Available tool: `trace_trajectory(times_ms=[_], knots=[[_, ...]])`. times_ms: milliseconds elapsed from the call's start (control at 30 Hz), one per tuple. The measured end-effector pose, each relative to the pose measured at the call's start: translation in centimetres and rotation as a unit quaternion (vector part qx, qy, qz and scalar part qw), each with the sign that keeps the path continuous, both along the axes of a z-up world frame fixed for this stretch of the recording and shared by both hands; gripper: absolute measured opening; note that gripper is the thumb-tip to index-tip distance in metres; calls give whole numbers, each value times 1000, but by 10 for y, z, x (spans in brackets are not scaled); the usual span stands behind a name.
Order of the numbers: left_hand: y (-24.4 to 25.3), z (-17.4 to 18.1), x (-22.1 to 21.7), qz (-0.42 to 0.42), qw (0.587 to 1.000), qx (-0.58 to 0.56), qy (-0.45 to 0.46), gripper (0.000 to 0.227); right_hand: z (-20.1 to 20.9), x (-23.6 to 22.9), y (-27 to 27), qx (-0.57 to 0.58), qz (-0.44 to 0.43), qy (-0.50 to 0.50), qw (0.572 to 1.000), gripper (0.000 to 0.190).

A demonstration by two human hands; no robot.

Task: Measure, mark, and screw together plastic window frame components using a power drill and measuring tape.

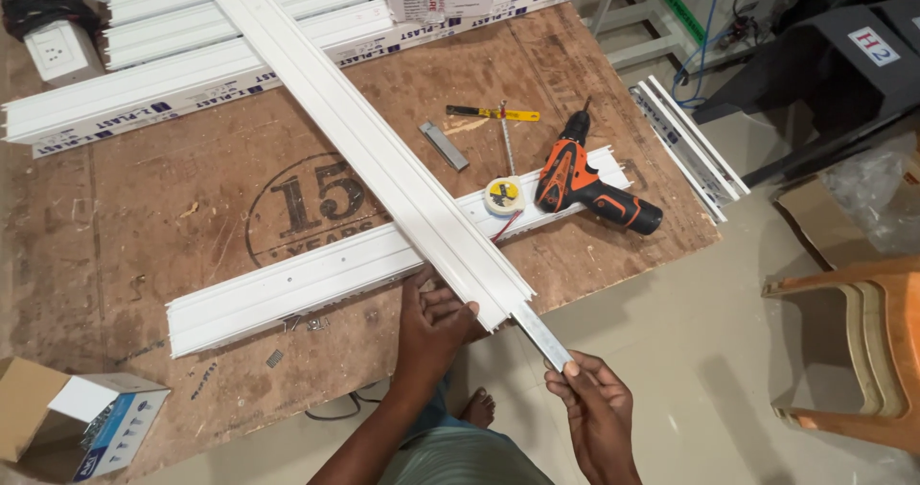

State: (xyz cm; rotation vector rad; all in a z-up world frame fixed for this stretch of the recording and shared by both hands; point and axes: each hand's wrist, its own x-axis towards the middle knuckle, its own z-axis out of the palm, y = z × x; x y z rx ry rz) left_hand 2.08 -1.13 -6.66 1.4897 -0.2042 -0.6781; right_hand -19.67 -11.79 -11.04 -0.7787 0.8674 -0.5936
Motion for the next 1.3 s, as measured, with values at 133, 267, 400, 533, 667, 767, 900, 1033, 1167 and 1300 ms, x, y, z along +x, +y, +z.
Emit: trace_trajectory(times_ms=[133,267,400,533,667,767,900,1033,1167,1300], knots=[[2,-2,1,2,1000,-18,3,88,2,4,-2,-21,7,5,1000,30],[1,4,2,-17,1000,16,-4,88,6,8,-10,-35,1,13,999,30],[1,1,3,-20,999,31,-2,81,7,10,-15,-51,6,18,999,30],[0,8,3,-15,999,34,0,77,3,12,-18,-33,5,16,999,30],[0,17,4,-16,999,43,19,76,-1,12,-8,-22,-28,-1,999,30],[2,17,5,-18,999,48,14,78,-6,11,1,-31,-47,-12,998,29],[3,4,4,-6,999,30,9,82,-2,11,8,-32,-66,-19,997,29],[3,6,6,-27,999,26,11,83,-3,15,5,-30,-65,-4,997,28],[1,5,5,-19,999,42,13,75,1,15,4,-36,-51,6,998,29],[1,9,6,-15,1000,23,10,69,14,21,8,-42,-48,26,998,29]])
